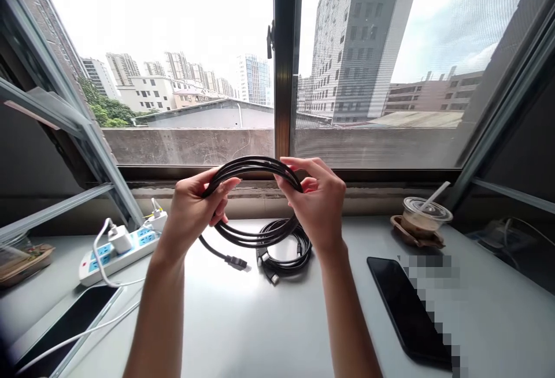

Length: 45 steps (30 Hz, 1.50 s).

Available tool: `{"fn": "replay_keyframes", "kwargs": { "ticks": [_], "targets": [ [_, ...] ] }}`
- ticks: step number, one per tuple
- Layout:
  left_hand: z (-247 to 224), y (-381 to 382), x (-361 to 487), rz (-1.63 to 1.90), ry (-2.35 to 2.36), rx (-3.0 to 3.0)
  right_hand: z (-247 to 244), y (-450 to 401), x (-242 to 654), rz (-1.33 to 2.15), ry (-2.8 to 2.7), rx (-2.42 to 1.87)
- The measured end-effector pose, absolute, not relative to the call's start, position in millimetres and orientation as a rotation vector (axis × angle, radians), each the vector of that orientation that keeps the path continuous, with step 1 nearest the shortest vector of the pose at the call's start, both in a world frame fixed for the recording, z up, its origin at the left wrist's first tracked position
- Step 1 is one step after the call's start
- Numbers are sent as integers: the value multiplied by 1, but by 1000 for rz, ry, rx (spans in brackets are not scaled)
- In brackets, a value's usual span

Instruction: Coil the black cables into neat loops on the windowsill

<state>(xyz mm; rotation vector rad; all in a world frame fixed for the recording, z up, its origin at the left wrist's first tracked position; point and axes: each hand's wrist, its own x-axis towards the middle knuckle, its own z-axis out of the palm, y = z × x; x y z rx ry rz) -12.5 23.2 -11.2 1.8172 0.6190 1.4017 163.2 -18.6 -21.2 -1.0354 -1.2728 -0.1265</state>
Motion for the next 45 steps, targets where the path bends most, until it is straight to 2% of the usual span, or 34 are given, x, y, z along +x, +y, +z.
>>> {"fn": "replay_keyframes", "kwargs": {
  "ticks": [6, 12, 19, 30, 41, 45],
  "targets": [
    [-7, 20, -16, 1548, 616, 2020, -24, -13, 165, -203, -1593, -1095],
    [-7, 10, -14, 1525, 741, 2219, -26, -16, 157, -319, -1742, -1433],
    [-9, 13, -3, 1594, 721, 2030, -24, -18, 163, -95, -1718, -1336],
    [-14, 35, -10, 1604, 599, 1937, -26, -15, 159, 220, -1349, -1124],
    [-11, 28, -7, 1693, 571, 1529, -27, -11, 162, 96, -1399, -1300],
    [-9, 26, -9, 1701, 531, 1435, -25, -14, 159, 396, -1456, -1156]
  ]
}}
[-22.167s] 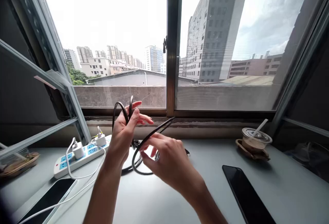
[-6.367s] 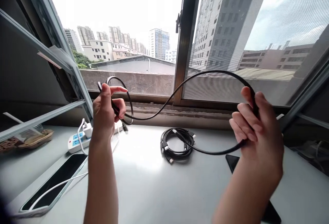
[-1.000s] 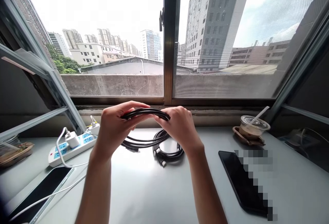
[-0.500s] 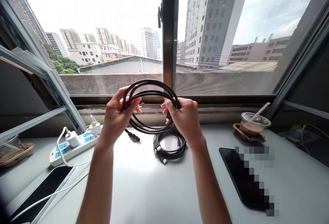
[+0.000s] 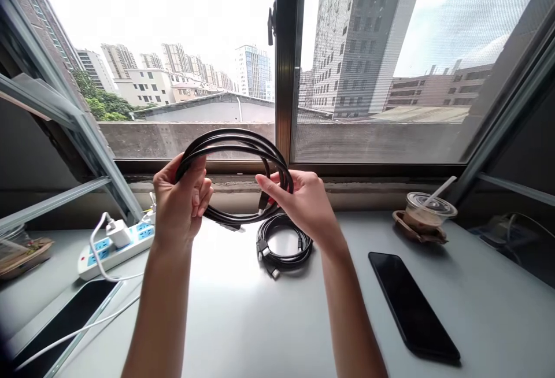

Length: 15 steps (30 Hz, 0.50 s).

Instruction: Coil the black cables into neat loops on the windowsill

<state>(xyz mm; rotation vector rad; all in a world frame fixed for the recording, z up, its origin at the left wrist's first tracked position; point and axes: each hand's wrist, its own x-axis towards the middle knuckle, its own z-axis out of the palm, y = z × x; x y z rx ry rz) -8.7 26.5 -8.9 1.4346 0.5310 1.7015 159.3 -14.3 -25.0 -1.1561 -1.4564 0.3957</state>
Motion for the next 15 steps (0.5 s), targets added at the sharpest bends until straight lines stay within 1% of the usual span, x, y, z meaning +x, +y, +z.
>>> {"fn": "replay_keyframes", "kwargs": {
  "ticks": [7, 10, 12, 15],
  "targets": [
    [-15, 40, -17, 1839, 604, 1544, -16, -25, 152, 792, -1530, -928],
    [-18, 45, -18, 1788, 675, 1699, -13, -31, 151, 940, -1532, -873],
    [-18, 45, -18, 1678, 693, 1794, -15, -32, 152, 913, -1537, -915],
    [-17, 43, -14, 1621, 702, 1861, -20, -25, 155, 607, -1577, -1112]
  ]
}}
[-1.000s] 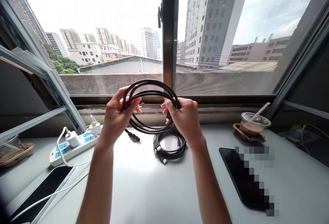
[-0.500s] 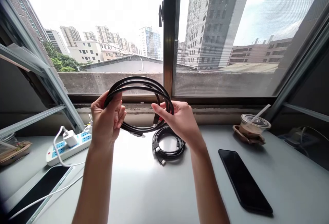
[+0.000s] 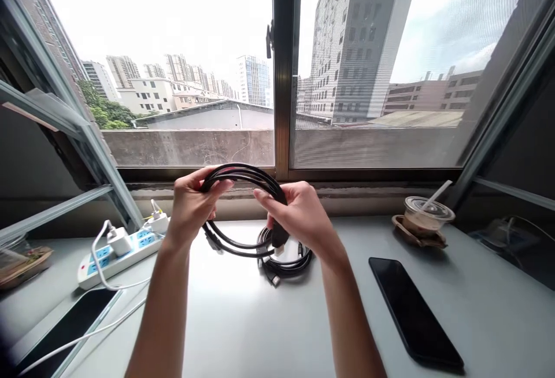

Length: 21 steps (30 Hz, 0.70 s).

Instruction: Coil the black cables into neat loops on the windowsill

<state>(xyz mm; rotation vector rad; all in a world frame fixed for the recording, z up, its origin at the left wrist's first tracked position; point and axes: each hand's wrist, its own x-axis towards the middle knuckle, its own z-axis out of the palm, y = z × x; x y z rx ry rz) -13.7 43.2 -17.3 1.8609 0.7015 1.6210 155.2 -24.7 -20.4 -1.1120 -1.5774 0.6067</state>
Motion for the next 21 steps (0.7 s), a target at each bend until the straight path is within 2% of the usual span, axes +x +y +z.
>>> {"fn": "replay_keyframes", "kwargs": {
  "ticks": [4, 7, 16, 21],
  "targets": [
    [-20, 44, -3, 1701, 855, 1802, -28, -12, 155, -59, -1516, -1388],
    [-23, 46, 4, 1677, 983, 1664, -28, -8, 155, -309, -1590, -1433],
    [-40, 58, 29, 1243, 833, 1424, -37, 0, 198, -130, -1731, -1386],
    [-85, 80, 56, 911, 1301, 1890, -78, 25, 229, 154, -1748, -1645]
  ]
}}
